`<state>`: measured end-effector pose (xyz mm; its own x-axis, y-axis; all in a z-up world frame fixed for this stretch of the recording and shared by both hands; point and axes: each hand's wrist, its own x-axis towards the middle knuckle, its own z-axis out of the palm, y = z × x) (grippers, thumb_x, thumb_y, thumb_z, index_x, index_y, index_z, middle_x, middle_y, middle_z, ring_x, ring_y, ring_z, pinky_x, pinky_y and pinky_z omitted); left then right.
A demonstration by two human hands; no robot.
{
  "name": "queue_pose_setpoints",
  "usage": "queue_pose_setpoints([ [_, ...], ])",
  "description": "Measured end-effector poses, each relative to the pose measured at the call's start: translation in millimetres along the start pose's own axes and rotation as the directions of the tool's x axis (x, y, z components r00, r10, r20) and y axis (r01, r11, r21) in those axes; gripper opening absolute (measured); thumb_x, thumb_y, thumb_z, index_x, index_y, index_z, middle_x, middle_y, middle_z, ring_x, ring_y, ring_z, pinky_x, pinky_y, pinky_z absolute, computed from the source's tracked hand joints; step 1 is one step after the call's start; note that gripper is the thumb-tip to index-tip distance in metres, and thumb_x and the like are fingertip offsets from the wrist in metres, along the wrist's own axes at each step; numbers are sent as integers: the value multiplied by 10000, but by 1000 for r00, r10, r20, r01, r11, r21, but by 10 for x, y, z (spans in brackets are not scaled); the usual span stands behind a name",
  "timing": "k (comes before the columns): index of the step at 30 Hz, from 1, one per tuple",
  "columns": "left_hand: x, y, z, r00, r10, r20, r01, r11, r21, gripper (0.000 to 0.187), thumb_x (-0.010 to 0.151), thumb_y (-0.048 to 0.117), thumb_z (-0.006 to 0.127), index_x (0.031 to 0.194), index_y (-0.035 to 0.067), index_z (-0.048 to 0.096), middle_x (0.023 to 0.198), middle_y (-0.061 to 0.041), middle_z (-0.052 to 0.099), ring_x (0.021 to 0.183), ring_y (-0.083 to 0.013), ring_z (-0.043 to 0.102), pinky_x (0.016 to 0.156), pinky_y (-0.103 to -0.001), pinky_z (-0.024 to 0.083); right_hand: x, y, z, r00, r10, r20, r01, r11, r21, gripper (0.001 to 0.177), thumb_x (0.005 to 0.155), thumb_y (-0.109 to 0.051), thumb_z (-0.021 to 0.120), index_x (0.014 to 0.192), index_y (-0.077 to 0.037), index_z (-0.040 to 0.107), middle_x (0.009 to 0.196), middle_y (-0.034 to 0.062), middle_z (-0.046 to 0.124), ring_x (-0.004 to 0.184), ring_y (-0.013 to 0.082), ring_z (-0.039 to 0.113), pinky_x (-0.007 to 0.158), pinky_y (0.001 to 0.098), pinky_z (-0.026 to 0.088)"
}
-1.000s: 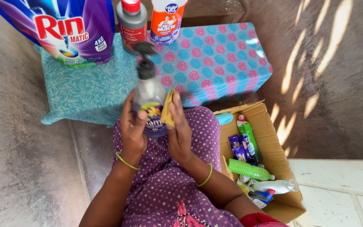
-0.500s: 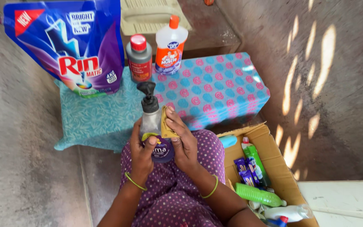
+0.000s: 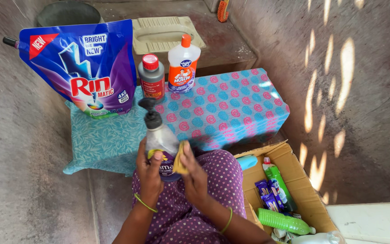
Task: The person wipes the exterior of a Mr. Muscle bottle and then a purple pump bottle with a yellow cloth. The person sits on the floor and places the cleaned bottles on a patterned mat.
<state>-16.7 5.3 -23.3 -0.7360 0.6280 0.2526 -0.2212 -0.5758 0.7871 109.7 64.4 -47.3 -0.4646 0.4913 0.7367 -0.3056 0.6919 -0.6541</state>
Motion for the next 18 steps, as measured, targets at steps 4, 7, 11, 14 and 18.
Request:
queue_pose_setpoints([
  [4, -27, 16, 62, 991, 61, 118, -80, 982, 168, 747, 913, 467, 755, 1417, -36, 529, 1269, -78, 618, 1154, -150, 587, 1003, -299, 480, 561, -98, -96, 999, 28, 23, -31, 992, 125, 393, 1119, -164, 470, 1465, 13, 527, 1595, 227, 480, 1557, 371, 409, 1307, 473, 303],
  [7, -5, 58, 90, 993, 78, 93, -89, 988, 125, 751, 919, 478, 754, 1416, -38, 531, 1255, -82, 617, 1134, -151, 599, 985, -299, 496, 729, -141, -70, 991, 107, 75, -125, 944, 306, 421, 1138, -232, 492, 1456, 42, 533, 1617, 238, 459, 1557, 363, 402, 1310, 473, 295],
  [11, 92, 122, 86, 998, 66, 15, -66, 997, -32, 769, 913, 481, 759, 1428, -33, 510, 1232, -92, 628, 1088, -166, 630, 937, -316, 534, 503, -155, 24, 989, 143, 32, -147, 963, 225, 447, 1131, -254, 481, 1463, 42, 531, 1638, 235, 428, 1567, 357, 382, 1299, 457, 296],
  [14, 202, 135, 70, 995, 96, -26, -98, 990, -98, 774, 925, 491, 757, 1436, -33, 506, 1222, -99, 630, 1080, -172, 643, 932, -322, 550, 226, -177, 121, 984, 176, -5, -171, 963, 209, 493, 1129, -280, 489, 1507, 34, 453, 1671, 223, 352, 1570, 350, 346, 1290, 443, 282],
  [18, 323, 104, 87, 993, 111, 33, -105, 983, -150, 809, 909, 507, 767, 1454, -15, 476, 1240, -87, 623, 1086, -161, 639, 938, -320, 551, 167, -71, 227, 935, 355, 22, -317, 804, 502, 676, 1049, -320, 597, 1588, 8, 355, 1632, 185, 382, 1515, 301, 375, 1250, 424, 298],
])
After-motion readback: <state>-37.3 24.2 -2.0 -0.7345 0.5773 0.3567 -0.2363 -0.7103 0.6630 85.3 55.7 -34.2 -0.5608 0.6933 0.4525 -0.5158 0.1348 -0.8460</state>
